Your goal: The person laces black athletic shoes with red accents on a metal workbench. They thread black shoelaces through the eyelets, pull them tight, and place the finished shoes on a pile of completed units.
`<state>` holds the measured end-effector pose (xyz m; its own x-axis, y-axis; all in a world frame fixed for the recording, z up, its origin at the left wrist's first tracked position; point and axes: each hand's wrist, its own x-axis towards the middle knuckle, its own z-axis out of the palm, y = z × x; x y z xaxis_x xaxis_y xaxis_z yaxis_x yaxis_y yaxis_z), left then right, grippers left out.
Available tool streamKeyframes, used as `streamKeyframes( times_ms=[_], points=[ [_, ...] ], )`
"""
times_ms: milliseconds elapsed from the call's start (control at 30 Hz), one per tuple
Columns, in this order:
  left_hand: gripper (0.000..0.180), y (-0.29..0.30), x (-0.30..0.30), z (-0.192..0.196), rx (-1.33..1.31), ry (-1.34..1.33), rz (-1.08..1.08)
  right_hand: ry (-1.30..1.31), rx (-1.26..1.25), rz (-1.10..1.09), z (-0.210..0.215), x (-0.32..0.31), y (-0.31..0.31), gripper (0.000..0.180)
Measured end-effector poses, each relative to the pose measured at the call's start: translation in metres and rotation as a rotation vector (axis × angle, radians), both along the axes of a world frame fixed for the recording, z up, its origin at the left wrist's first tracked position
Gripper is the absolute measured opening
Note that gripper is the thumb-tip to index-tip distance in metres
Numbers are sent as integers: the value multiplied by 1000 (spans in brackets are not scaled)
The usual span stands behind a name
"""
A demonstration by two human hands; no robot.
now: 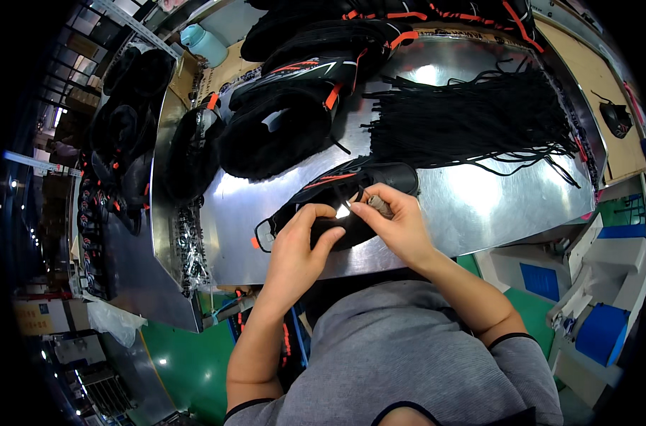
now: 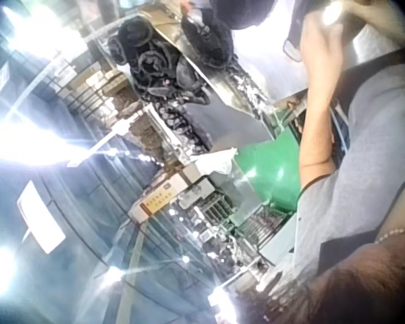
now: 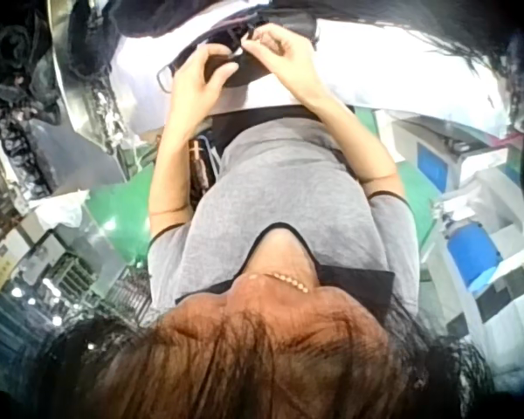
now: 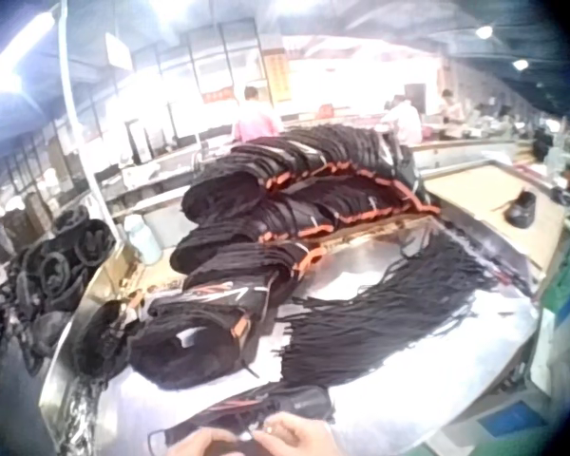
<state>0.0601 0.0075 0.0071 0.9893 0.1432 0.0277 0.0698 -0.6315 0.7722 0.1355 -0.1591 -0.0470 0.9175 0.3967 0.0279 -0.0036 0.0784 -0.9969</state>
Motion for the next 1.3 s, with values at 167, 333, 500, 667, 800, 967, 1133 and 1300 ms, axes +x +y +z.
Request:
streamKeyframes(
  times_ms=[167,333,500,667,800,967,1133,1300],
  points=[
    [26,-4,3,-9,138,-28,31,-36,-18,-13,-10,2,6,15],
    [26,-9,2,-16,227,-169,81,5,-33,98,2,-9,-8,23],
    [27,-7,5,-24,228,-211,75,31,-280,216,2,-26,-25,19],
    [22,-4,4,-25,222,-224,34,40,-285,251,0,-17,-21,19],
    [19,-3,-2,-34,283,-370,-120,81,-266,255,2,-11,-15,18],
    [19,-16,-7,-36,332,-385,-110,62,-309,293,-2,-4,0,19],
    [17,-12,-14,-24,196,-167,2,-106,-582,515,38,23,-61,23],
    [27,14,1,-4,-328,363,-163,-180,-177,95,26,55,-40,18]
  ],
)
